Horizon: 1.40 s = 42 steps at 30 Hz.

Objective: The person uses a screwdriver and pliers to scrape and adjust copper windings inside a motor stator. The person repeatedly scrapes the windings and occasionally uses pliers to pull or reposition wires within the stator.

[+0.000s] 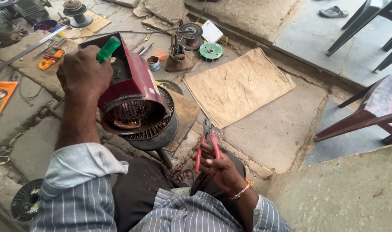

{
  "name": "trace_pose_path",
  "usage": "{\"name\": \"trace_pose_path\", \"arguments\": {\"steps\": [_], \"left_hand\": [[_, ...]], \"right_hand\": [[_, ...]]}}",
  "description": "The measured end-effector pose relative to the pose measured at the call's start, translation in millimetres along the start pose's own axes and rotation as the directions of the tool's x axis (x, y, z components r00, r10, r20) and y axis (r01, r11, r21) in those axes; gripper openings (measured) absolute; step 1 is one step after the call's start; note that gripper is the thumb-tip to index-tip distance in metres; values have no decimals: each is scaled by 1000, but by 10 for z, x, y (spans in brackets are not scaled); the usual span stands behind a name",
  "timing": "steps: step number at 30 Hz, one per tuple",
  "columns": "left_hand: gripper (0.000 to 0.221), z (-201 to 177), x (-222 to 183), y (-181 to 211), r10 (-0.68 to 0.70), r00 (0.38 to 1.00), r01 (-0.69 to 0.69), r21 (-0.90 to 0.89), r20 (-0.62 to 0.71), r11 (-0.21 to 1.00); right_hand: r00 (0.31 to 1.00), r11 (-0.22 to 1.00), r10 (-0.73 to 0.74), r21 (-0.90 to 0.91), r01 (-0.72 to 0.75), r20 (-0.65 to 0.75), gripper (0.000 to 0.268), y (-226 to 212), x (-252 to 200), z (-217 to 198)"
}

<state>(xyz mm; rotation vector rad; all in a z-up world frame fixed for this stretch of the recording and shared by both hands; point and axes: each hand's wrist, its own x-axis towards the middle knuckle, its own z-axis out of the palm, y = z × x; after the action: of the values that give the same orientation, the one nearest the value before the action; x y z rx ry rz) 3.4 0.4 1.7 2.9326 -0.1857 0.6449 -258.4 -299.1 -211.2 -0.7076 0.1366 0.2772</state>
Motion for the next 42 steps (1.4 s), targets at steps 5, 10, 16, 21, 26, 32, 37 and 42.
{"name": "trace_pose_path", "arguments": {"steps": [5, 10, 16, 21, 26, 32, 37, 42], "left_hand": [[26, 10, -16, -18, 6, 999, -6, -1, -33, 1000], [24, -17, -3, 1, -25, 999, 24, -48, -19, 999], [22, -15, -7, -11, -15, 999, 14, -34, -34, 999], [20, 0, -12, -32, -9, 999, 8, -38, -37, 999], [19, 9, -22, -27, 11, 997, -15, -51, -73, 999], [18, -15, -39, 6, -11, 998, 6, -74, -66, 997], [15, -55, -40, 35, -28, 991, 14, -107, -129, 994], [19, -29, -52, 32, -72, 987, 43, -192, -146, 980]], "right_hand": [[1000, 1000, 7, 16, -8, 26, 74, 13, 4, -9], [1000, 999, 16, 29, -16, 11, 73, -17, -8, 30], [1000, 999, 19, 38, -19, 9, 72, -19, -4, 50], [999, 998, 18, 52, -20, 32, 72, 2, 2, 15], [999, 997, 25, 68, -27, 26, 69, 13, 18, -6], [999, 994, 31, 101, -34, 31, 65, 27, 31, -24], [999, 996, 45, 79, -47, 27, 62, 14, 41, -17], [997, 995, 51, 80, -56, 55, 62, 17, 47, -23]]}}
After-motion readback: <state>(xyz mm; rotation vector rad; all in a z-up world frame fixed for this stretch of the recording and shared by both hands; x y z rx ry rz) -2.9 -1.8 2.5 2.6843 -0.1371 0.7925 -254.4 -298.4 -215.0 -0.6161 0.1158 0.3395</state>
